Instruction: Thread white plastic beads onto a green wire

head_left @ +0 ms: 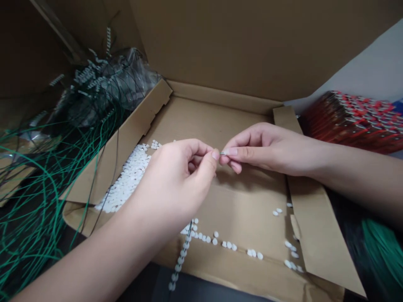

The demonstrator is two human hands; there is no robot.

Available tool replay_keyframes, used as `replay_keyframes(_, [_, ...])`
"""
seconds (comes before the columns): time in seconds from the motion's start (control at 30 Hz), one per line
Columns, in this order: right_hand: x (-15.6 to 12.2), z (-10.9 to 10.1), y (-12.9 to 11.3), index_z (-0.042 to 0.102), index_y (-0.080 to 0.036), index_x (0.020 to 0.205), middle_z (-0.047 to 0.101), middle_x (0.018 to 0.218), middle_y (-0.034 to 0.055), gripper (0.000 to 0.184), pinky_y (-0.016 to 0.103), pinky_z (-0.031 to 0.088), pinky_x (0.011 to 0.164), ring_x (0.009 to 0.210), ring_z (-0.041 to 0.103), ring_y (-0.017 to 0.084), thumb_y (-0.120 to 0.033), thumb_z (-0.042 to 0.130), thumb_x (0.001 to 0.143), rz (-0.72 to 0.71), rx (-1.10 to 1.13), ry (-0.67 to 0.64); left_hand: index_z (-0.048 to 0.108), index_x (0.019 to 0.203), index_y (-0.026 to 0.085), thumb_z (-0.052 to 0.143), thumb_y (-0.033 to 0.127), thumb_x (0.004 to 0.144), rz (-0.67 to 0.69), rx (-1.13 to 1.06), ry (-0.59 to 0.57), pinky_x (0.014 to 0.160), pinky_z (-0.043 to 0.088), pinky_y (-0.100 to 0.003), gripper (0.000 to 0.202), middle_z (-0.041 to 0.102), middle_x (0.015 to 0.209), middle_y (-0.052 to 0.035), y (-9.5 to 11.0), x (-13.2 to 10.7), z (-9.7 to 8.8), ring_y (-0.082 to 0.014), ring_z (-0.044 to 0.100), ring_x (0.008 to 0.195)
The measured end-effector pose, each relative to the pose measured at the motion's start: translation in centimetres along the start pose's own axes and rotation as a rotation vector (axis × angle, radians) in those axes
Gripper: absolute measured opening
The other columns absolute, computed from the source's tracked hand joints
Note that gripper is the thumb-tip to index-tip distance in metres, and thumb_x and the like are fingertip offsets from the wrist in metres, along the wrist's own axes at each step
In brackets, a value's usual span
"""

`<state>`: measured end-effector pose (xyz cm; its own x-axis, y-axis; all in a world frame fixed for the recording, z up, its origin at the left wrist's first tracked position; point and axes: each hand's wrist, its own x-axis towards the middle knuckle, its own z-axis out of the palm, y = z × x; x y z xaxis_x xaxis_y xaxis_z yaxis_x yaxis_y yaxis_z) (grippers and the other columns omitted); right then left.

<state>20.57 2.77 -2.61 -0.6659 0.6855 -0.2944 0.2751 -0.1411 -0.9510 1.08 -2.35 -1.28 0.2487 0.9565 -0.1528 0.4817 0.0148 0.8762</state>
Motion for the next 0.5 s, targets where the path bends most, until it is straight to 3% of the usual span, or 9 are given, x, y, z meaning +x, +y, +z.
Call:
replay_keyframes(0.23, [-0.06, 0.23, -0.07, 0.065, -0.016, 0.067, 0.064, 0.074, 0.0032, 0.035, 0.026, 0.038, 0.059, 0.068, 0.053, 0.012, -0.048, 0.067, 0.081, 0.01, -0.113, 0.049, 0.075, 0.089, 0.022, 0.054, 0.034, 0.089, -0.061, -0.011, -0.03, 0.037, 0.025, -0.017, 0.024, 0.062, 0.059, 0.0027, 0.51, 0.08, 0.04, -0.0071, 0.039, 0.045])
replay_keyframes(0.5, [-0.23, 0.83, 0.49, 0.067, -0.015, 0.071, 0.059, 0.062, 0.0004, 0.035, 0.023, 0.029, 0.047, 0.051, 0.04, 0.006, -0.048, 0.066, 0.081, -0.114, -0.195, 0.153, 0.074, 0.087, 0.021, 0.051, 0.036, 0.09, -0.061, -0.07, -0.013, 0.043, 0.029, -0.019, 0.027, 0.063, 0.064, 0.0008, 0.3, 0.17, 0.09, -0.0087, 0.044, 0.051])
